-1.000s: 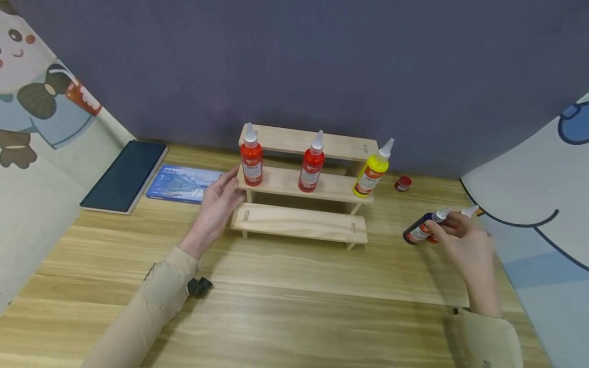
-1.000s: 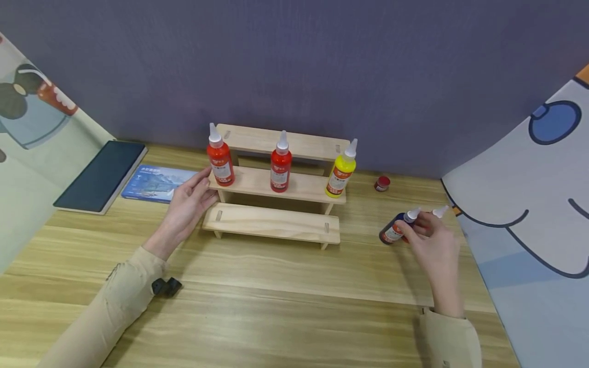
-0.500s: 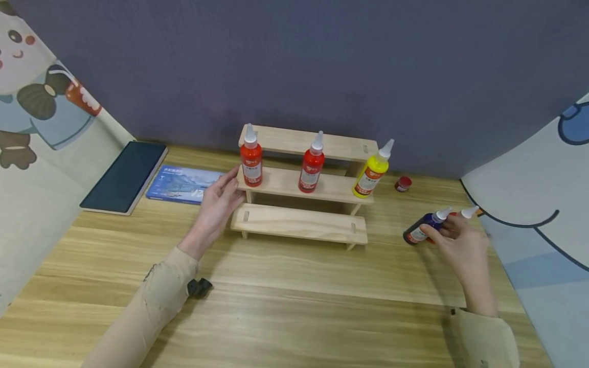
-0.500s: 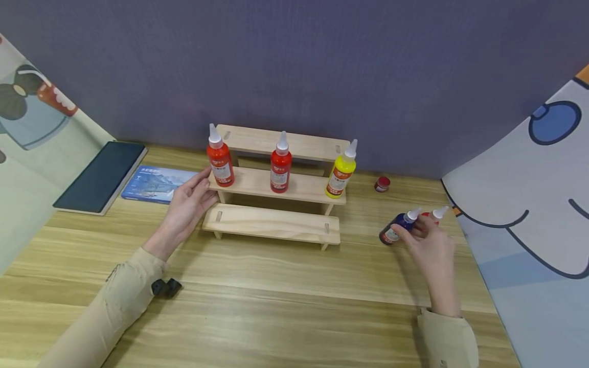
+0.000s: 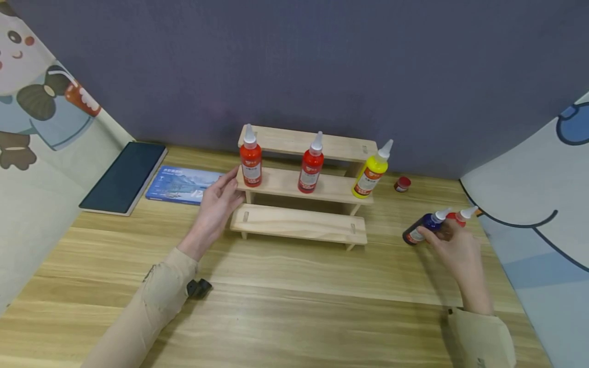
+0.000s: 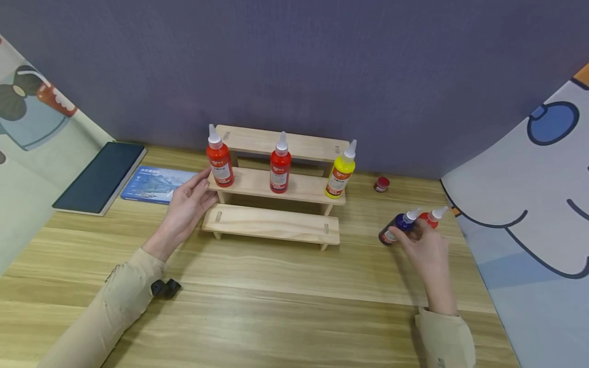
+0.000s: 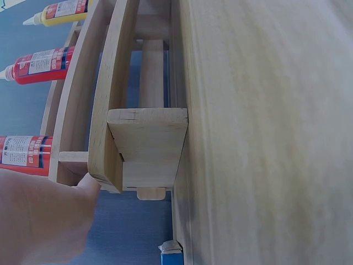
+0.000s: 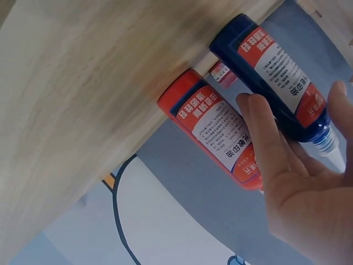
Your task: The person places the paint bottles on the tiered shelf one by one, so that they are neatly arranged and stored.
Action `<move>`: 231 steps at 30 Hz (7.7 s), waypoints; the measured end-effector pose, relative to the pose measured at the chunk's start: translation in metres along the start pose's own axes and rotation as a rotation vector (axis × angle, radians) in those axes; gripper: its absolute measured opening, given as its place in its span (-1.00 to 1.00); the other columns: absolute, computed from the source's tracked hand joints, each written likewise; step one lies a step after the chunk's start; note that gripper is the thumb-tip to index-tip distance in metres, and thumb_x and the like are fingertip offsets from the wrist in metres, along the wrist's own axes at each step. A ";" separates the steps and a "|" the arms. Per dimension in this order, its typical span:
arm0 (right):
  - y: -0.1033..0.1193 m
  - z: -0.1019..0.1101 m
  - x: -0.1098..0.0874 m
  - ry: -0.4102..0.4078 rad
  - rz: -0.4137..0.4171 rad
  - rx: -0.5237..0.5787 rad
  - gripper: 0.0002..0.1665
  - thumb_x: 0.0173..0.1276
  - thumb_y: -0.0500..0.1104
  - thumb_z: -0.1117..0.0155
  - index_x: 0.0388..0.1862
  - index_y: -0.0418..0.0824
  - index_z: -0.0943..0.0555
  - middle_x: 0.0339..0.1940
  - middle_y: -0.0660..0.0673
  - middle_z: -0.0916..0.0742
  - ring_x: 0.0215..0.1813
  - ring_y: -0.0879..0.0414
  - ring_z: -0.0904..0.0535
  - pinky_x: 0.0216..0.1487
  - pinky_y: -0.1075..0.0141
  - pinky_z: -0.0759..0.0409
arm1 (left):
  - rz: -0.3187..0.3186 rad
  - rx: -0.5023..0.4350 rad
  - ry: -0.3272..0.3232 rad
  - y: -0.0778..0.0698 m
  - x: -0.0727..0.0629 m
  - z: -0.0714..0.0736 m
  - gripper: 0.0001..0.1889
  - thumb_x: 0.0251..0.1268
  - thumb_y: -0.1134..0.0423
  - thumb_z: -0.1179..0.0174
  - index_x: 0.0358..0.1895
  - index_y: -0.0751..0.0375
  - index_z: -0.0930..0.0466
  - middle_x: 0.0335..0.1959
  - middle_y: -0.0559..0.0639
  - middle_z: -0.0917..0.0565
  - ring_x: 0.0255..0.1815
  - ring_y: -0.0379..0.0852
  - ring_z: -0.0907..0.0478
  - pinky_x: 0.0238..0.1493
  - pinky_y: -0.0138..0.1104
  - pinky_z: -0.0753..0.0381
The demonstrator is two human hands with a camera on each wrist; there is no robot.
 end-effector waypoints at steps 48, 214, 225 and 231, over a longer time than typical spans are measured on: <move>0.060 0.043 -0.009 -0.087 -0.056 0.140 -0.49 0.47 0.00 -0.54 0.18 -0.35 -0.70 -0.09 -0.33 -0.83 -0.26 0.70 -0.51 -0.25 0.74 -0.47 | 0.003 0.010 -0.003 0.002 0.001 0.002 -0.43 0.82 0.34 0.19 0.74 0.26 -0.01 0.73 0.26 -0.11 0.67 0.20 -0.21 0.61 -0.18 -0.38; 0.007 0.082 -0.008 -0.239 -0.329 0.054 -0.36 0.54 -0.07 -0.46 0.52 -0.15 -0.57 0.41 -0.22 -0.68 -0.12 0.77 -0.42 -0.09 0.78 -0.44 | -0.011 0.028 0.014 0.001 0.001 0.003 -0.43 0.82 0.34 0.22 0.74 0.30 0.03 0.72 0.31 -0.09 0.66 0.21 -0.21 0.59 -0.21 -0.41; -0.026 0.065 -0.003 -0.005 -0.264 0.057 -0.10 0.56 0.09 -0.41 0.62 -0.39 -0.34 0.43 -0.52 -0.57 0.17 0.23 -0.72 -0.33 0.83 -0.41 | 0.006 0.021 0.003 0.002 0.003 0.004 -0.43 0.82 0.35 0.20 0.74 0.29 0.02 0.73 0.30 -0.09 0.66 0.21 -0.21 0.58 -0.24 -0.42; -0.036 0.057 -0.001 0.036 -0.243 0.073 -0.07 0.57 0.09 -0.41 0.62 -0.44 -0.31 0.41 -0.56 -0.57 0.04 0.41 -0.65 -0.31 0.82 -0.42 | 0.003 0.024 0.008 0.002 0.003 0.003 -0.42 0.82 0.34 0.19 0.74 0.29 0.02 0.72 0.30 -0.09 0.67 0.21 -0.21 0.59 -0.21 -0.40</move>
Point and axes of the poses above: each hand's wrist, its own x-axis towards the middle knuckle, its own z-axis out of the back of the hand, y = z × x, the point moved 3 cm from there along x, towards the middle knuckle
